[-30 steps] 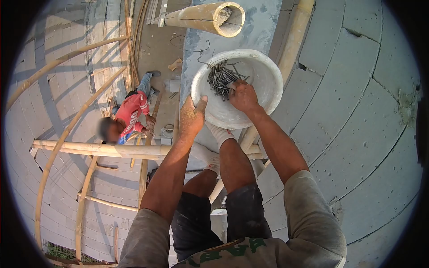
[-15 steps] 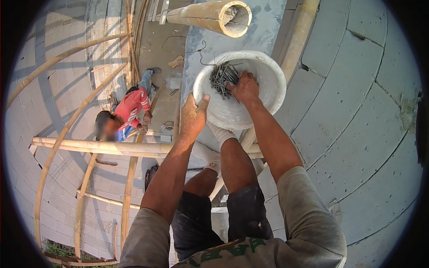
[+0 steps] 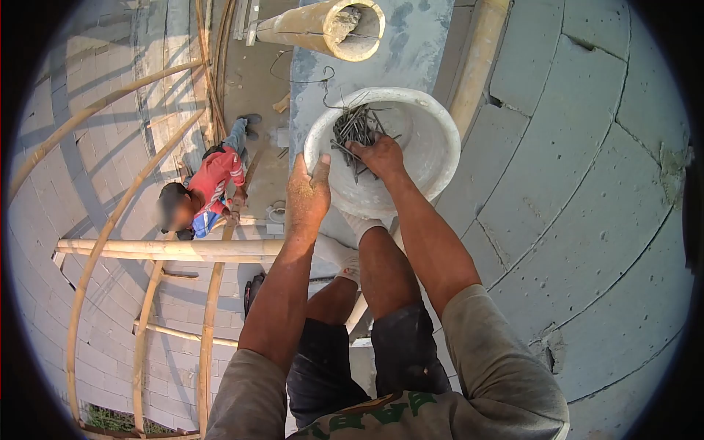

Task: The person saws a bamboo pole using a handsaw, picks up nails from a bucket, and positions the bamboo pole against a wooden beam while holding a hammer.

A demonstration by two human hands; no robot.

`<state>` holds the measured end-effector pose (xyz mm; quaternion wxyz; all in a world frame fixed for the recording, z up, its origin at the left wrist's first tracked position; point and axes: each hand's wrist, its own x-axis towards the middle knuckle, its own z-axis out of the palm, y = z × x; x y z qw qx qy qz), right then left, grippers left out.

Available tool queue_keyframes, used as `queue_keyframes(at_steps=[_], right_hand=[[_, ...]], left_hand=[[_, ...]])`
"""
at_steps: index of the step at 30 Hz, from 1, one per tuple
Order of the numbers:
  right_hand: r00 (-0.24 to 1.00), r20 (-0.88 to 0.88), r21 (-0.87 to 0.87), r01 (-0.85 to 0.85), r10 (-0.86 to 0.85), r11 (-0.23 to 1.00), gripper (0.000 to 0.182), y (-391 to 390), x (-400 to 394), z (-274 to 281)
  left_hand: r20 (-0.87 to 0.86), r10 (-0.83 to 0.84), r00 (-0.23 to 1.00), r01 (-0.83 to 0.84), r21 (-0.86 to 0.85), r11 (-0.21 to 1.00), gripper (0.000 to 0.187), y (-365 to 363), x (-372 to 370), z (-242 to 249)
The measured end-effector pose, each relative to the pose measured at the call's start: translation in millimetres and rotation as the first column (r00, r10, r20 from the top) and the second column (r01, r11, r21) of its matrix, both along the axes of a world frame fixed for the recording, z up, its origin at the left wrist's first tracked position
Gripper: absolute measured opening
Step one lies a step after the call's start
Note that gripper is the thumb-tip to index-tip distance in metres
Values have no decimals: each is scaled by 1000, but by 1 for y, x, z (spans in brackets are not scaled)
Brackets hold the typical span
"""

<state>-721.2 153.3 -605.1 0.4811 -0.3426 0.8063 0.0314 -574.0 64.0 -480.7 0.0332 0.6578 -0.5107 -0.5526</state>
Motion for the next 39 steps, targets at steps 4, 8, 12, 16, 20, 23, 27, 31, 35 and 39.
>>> queue_keyframes(at_steps=[4, 8, 12, 16, 20, 23, 27, 31, 35, 39], right_hand=[[984, -1, -5, 177, -177, 984, 63, -25, 27, 74], [999, -48, -161, -33, 25, 986, 56, -15, 45, 108], [928, 313, -263, 288, -201, 921, 46, -5, 10, 98], [745, 284, -75, 645, -604, 760, 33, 0, -20, 57], [979, -144, -101, 130, -144, 986, 18, 6, -25, 15], [977, -183, -64, 101, -111, 993, 16, 5, -18, 13], [964, -224, -82, 127, -143, 989, 16, 4, -16, 15], [954, -243, -33, 172, -175, 984, 18, 0, -16, 13], [941, -316, -105, 94, -123, 990, 23, 2, -14, 20], [951, -254, -172, -225, 177, 959, 24, 1, -23, 24]], left_hand=[[7, -21, 1000, 21, -44, 999, 57, 3, 3, -4], [-61, -19, 998, 16, -52, 999, 58, 4, 7, -11], [-31, -70, 997, 68, -52, 996, 57, -1, 8, -11], [-35, -82, 996, 79, -84, 993, 55, 2, 9, -14], [-31, -87, 996, 85, -58, 995, 52, -2, 5, -7], [-38, -75, 996, 74, -24, 997, 50, 0, 10, -13], [-28, -59, 998, 59, 2, 998, 50, -2, 5, -9], [-34, -36, 999, 38, 53, 998, 49, -2, 7, -11], [-3, -73, 997, 73, 38, 997, 48, -2, 8, -10], [16, -73, 997, 73, 46, 996, 47, 0, 10, -13]])
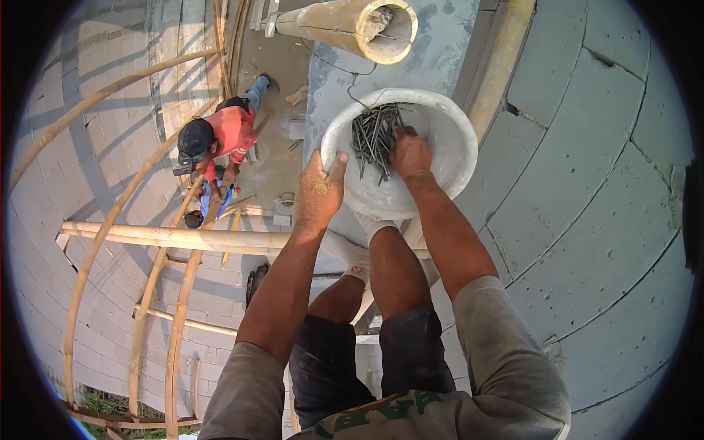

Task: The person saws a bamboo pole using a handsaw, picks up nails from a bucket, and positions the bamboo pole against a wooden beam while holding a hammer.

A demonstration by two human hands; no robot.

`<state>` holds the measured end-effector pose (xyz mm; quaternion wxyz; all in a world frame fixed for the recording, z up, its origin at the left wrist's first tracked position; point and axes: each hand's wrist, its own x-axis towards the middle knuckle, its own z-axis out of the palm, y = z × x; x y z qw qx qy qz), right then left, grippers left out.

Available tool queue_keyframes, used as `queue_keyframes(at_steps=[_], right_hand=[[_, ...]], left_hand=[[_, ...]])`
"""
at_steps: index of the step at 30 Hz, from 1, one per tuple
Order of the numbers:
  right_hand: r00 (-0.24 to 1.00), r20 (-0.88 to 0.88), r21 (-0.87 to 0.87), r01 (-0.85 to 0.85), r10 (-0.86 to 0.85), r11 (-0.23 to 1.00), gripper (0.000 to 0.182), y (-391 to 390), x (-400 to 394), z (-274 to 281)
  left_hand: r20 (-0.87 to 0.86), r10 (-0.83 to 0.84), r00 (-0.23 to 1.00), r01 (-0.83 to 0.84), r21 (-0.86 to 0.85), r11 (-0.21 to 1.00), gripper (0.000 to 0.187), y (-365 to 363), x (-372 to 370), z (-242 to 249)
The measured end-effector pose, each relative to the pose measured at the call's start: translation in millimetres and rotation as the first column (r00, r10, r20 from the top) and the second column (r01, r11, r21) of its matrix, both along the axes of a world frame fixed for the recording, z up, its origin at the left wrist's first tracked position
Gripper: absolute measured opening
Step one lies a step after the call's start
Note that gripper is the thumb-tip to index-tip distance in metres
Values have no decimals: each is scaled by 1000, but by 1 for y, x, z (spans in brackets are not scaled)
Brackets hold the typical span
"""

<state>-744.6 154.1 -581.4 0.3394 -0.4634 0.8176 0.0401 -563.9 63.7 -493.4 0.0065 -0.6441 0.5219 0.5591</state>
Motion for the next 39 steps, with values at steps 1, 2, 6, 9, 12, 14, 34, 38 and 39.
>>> queue_keyframes(at_steps=[1, 2, 6, 9, 12, 14, 34, 38, 39], right_hand=[[1000, -18, 9, -16, 16, 1000, 23, 1, 1, -3], [999, -38, 18, -34, 35, 999, 22, 4, 3, -7], [992, -126, 101, -17, 30, 995, 16, -3, 10, -6], [982, -181, 74, -48, 61, 996, 13, -4, 15, -8], [945, -173, 44, -275, 278, 960, 13, 0, 6, -10], [872, -221, 30, -441, 436, 897, 11, 3, -2, -16], [999, 30, -36, -42, 43, 998, 26, 5, -27, 127], [889, 409, 27, 216, -208, 976, 9, 1, 35, 232], [864, 441, 45, 250, -244, 967, 10, -1, 57, 255]], left_hand=[[3, 1, 1000, -1, -4, 1000, 46, 0, -1, 0], [-13, 11, 1000, -11, -12, 1000, 46, 0, -1, 2], [-86, 47, 995, -52, -51, 997, 47, 1, -5, 3], [-100, 25, 995, -30, -49, 998, 47, 1, -1, -1], [-126, 19, 992, -24, -45, 999, 46, 3, 0, -4], [-122, 38, 992, -43, -40, 998, 44, 2, 2, -1], [-58, 134, 989, -138, -74, 988, 53, -4, 58, 103], [-95, 129, 987, -130, 0, 992, 50, 5, 84, 186], [-88, 111, 990, -109, 26, 994, 50, 5, 88, 211]])
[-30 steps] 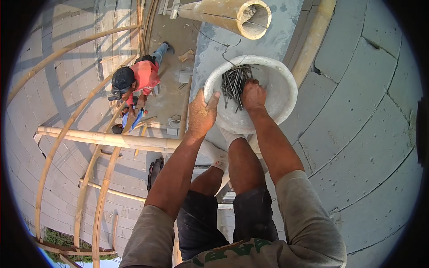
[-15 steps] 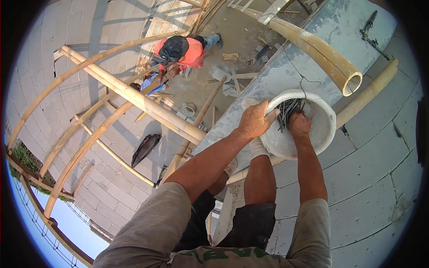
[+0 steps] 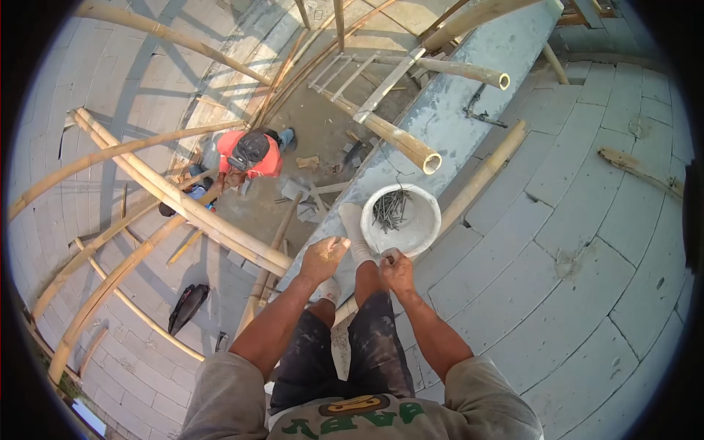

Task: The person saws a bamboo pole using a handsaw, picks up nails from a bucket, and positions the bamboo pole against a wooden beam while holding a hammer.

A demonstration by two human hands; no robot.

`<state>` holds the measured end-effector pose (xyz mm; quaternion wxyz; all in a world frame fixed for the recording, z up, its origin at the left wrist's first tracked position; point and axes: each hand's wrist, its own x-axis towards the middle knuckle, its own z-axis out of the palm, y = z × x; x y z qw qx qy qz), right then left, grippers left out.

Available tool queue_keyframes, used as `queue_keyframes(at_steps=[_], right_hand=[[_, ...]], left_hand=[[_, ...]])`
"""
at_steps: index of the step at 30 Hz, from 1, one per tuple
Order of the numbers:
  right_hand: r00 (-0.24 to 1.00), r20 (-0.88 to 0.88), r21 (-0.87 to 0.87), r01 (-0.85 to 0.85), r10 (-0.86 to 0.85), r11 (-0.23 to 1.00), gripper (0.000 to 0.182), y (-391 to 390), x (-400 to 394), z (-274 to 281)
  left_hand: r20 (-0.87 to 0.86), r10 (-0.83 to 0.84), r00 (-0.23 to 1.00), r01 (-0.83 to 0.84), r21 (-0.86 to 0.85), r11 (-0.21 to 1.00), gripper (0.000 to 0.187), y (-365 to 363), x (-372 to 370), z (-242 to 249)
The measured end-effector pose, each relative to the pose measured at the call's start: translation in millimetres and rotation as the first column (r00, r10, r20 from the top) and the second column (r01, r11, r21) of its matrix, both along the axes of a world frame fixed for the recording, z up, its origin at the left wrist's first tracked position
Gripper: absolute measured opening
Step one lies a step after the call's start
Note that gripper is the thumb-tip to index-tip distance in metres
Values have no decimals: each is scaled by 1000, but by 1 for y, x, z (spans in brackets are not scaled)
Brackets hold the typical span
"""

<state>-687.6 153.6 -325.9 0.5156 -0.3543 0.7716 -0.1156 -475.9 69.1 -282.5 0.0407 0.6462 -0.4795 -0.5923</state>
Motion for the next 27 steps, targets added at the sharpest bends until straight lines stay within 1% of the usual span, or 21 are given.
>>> queue_keyframes(at_steps=[1, 3, 5, 6, 9, 10, 11, 12, 13, 14, 15, 16, 17, 18, 19, 20, 22, 24, 25, 26, 27], right_hand=[[998, 43, 15, 34, -34, 999, 11, -1, 21, 23], [966, 226, 72, 112, -125, 991, 13, -12, 58, 71], [941, 300, 101, 133, -158, 986, 10, -35, 86, 122], [924, 341, 132, 134, -172, 982, 9, -31, 98, 143], [873, 441, 199, 130, -207, 971, 8, -14, 113, 163], [874, 461, 143, 93, -150, 985, 6, -11, 116, 175], [867, 474, 155, 87, -151, 984, 7, -7, 120, 184], [878, 460, 179, 56, -134, 982, 8, -10, 127, 204], [869, 487, 135, 26, -89, 990, 10, -8, 131, 217], [882, 472, 79, -35, -7, 996, 10, -1, 130, 215], [870, 489, 15, -88, 69, 996, 14, 0, 129, 221], [862, 492, -13, -135, 124, 991, 14, -2, 134, 239], [861, 462, -53, -211, 211, 976, 15, -3, 134, 238], [848, 446, -69, -286, 286, 956, 14, -9, 138, 246], [842, 414, -84, -344, 347, 935, 14, -16, 142, 256], [821, 390, -136, -396, 416, 908, 14, -24, 148, 257], [776, 310, -226, -500, 548, 836, 13, -46, 160, 262], [742, 260, -281, -554, 618, 784, 14, -73, 186, 278], [724, 234, -303, -580, 649, 756, 14, -83, 201, 290], [668, 236, -339, -624, 706, 704, 13, -94, 216, 303], [636, 237, -349, -650, 734, 675, 13, -106, 235, 313]], left_hand=[[27, -41, 999, 41, 19, 999, 50, 7, 4, 16], [95, -106, 990, 101, 63, 993, 51, 21, 12, 36], [-9, -16, 1000, 16, 72, 997, 49, 29, 20, 61], [-51, 40, 998, -36, 92, 995, 49, 41, 26, 78], [-49, 163, 985, -161, 51, 986, 47, 53, 41, 121], [-60, 137, 989, -138, -17, 990, 46, 61, 44, 127], [-30, 136, 990, -139, -100, 985, 45, 67, 54, 133], [-59, 243, 968, -249, -131, 960, 42, 71, 60, 150], [-11, 231, 973, -229, -190, 955, 43, 80, 67, 151], [54, 221, 974, -196, -296, 935, 41, 85, 76, 160], [81, 194, 978, -145, -411, 900, 38, 93, 85, 145], [-42, 301, 953, -296, -353, 887, 38, 90, 105, 176], [147, 240, 960, -128, -529, 839, 37, 93, 118, 175], [83, 382, 920, -275, -559, 783, 35, 95, 140, 208], [70, 434, 898, -335, -530, 779, 34, 99, 166, 233], [41, 479, 877, -398, -497, 771, 32, 106, 189, 257], [-51, 651, 758, -617, -381, 689, 33, 119, 228, 273], [-31, 741, 671, -608, -596, 525, 34, 145, 258, 321], [-29, 796, 605, -624, -638, 451, 34, 156, 271, 332], [-33, 845, 534, -633, -678, 374, 33, 168, 284, 342], [-46, 902, 430, -687, -665, 294, 31, 182, 294, 337]])
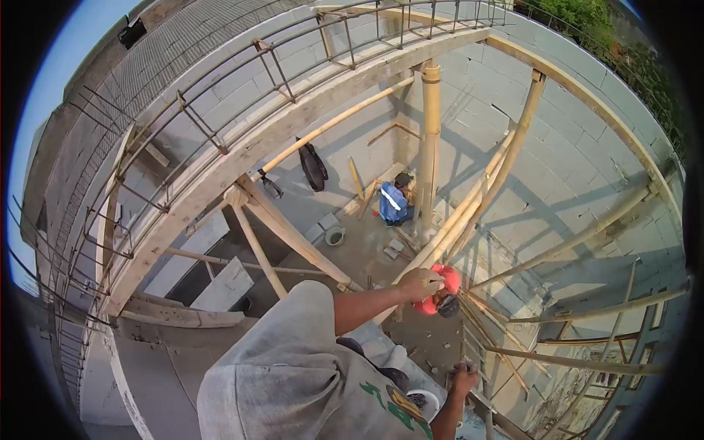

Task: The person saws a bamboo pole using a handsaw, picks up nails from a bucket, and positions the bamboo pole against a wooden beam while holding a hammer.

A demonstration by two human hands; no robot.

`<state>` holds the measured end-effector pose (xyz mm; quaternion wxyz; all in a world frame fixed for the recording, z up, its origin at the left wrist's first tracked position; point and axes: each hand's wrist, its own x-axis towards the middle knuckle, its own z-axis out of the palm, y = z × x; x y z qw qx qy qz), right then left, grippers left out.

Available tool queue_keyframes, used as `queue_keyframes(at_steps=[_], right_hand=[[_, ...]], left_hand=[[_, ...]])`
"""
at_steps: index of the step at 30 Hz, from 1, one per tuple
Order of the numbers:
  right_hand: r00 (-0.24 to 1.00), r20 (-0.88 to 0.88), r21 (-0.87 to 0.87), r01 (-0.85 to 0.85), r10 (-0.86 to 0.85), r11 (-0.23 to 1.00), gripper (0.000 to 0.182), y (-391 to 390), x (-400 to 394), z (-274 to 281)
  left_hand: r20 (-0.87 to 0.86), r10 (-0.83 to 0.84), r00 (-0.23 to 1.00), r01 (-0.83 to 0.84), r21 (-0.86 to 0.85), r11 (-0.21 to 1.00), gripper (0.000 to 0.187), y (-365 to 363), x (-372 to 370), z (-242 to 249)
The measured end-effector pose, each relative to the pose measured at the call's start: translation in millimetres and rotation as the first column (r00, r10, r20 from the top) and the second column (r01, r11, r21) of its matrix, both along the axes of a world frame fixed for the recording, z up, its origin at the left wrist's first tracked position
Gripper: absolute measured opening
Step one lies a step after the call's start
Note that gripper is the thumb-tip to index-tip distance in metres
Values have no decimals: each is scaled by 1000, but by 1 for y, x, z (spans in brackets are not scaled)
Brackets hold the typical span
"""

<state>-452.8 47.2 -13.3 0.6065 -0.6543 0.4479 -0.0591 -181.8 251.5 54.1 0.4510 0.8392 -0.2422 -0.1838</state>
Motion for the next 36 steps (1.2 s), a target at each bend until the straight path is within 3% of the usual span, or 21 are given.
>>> queue_keyframes(at_steps=[3, 6, 8, 9, 12, 15, 18, 20, 22, 25, 27, 28, 30, 31, 34, 36], right_hand=[[982, 12, -14, -189, 190, 982, 13, -19, 58, 21], [887, 4, -111, -458, 461, 882, 14, -33, 117, 14], [812, 15, -117, -578, 583, 808, 12, -34, 154, 11], [766, 30, -103, -636, 642, 764, 12, -29, 171, 18], [603, -8, -114, -793, 798, 598, 11, 7, 219, 26], [433, -35, -88, -899, 901, 429, 11, 66, 248, 49], [204, -22, -123, -972, 979, 200, 12, 138, 258, 66], [46, 0, -129, -991, 999, 46, 12, 194, 255, 74], [-283, 10, -218, -937, 959, -274, 10, 254, 257, 78], [-574, 179, -276, -809, 799, -519, 7, 369, 203, 128], [-692, 154, -316, -710, 705, -629, 8, 439, 139, 188], [-779, 174, -416, -613, 603, -672, 10, 468, 108, 217], [-880, 216, -557, -467, 423, -687, 14, 507, 51, 267], [-906, 245, -597, -421, 345, -682, 16, 519, 25, 285], [-895, 415, -710, -432, 166, -556, 16, 534, -40, 319], [-940, 341, -846, -309, 5, -435, 18, 546, -67, 344]], left_hand=[[-44, 289, 956, -289, -2, 957, 32, 50, -1, 19], [-25, 487, 873, -488, -41, 872, 36, 102, -39, 27], [91, 549, 831, -555, 65, 829, 41, 133, -67, -5], [22, 592, 806, -589, 133, 797, 36, 148, -89, -1], [-83, 783, 616, -733, 302, 609, 36, 178, -159, 15], [-2, 900, 436, -868, 265, 421, 37, 195, -215, -28], [-86, 979, 183, -954, 225, 198, 38, 201, -251, -19], [-100, 992, 82, -981, 168, 98, 37, 207, -266, -9], [-82, 997, 2, -996, 89, 9, 36, 217, -281, -15], [-58, 995, -85, -996, -24, -86, 33, 237, -302, -30], [-93, 983, -157, -987, -19, -160, 32, 259, -332, -16], [-120, 975, -187, -980, -46, -193, 33, 270, -350, -16], [-182, 953, -242, -960, -100, -263, 35, 288, -387, -25], [-26, 948, -318, -948, -11, -319, 36, 297, -403, -36], [-128, 812, -570, -821, 42, -569, 37, 292, -469, -3], [-69, 691, -719, -692, -22, -722, 36, 281, -495, -22]])
